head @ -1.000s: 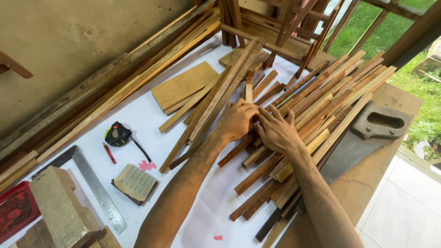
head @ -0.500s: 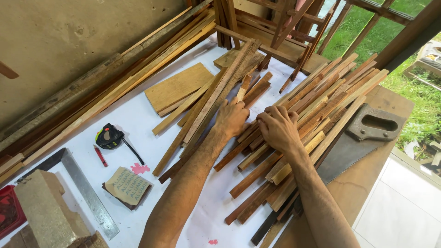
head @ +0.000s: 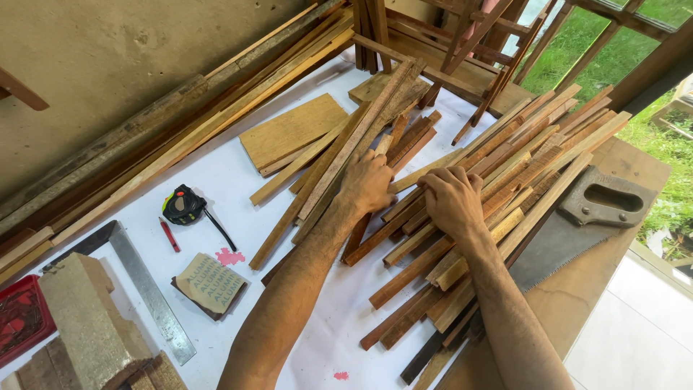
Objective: Sorting, inspecting, and organizing various wood slats and pieces on a workbench.
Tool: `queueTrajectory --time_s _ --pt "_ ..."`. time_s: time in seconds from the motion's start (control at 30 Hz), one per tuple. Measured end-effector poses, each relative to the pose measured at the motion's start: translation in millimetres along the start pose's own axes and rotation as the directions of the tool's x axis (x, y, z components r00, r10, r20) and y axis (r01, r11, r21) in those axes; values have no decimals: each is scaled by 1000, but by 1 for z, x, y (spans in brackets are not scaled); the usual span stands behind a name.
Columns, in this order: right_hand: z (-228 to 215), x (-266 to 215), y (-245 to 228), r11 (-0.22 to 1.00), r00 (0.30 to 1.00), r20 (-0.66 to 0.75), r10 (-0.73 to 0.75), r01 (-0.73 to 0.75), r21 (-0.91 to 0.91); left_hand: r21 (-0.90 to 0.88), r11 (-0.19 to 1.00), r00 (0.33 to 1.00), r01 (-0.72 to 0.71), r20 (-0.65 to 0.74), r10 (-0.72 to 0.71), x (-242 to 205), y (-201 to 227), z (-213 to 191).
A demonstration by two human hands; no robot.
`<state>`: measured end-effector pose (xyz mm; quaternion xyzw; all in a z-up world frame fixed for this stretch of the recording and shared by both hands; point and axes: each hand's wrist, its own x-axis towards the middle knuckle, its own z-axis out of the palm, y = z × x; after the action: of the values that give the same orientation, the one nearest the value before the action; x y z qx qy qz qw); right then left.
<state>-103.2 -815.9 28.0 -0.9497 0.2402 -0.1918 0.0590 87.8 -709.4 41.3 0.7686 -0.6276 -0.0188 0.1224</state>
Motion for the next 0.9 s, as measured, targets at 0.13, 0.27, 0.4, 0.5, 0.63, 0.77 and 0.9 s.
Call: queueTrajectory --time_s 0.13,0.27,0.4,0.5,0.63,0.77,0.9 --pt "3 -1 4 1000 999 -25 -26 26 13 32 999 1000 15 25 -16 -3 -2 6" --pt "1 0 3 999 998 -55 13 -11 38 271 953 972 -133 -154 179 -2 -14 31" --pt "3 0 7 999 992 -122 34 -28 46 558 812 806 -171 -394 441 -8 -17 25" --pt "4 0 9 998 988 -150 33 -25 55 421 898 782 -131 -513 354 -10 -30 13" --pt "-2 3 5 993 985 -164 47 -29 113 -106 992 908 -74 -419 23 -26 -24 -9" --pt "-5 6 5 958 974 -205 92 -31 284 -348 932 921 -98 -387 -48 -40 -19 -23" --pt "-22 7 -15 745 956 -72 284 -173 644 -427 891 914 -156 -404 -33 -50 -16 -13"
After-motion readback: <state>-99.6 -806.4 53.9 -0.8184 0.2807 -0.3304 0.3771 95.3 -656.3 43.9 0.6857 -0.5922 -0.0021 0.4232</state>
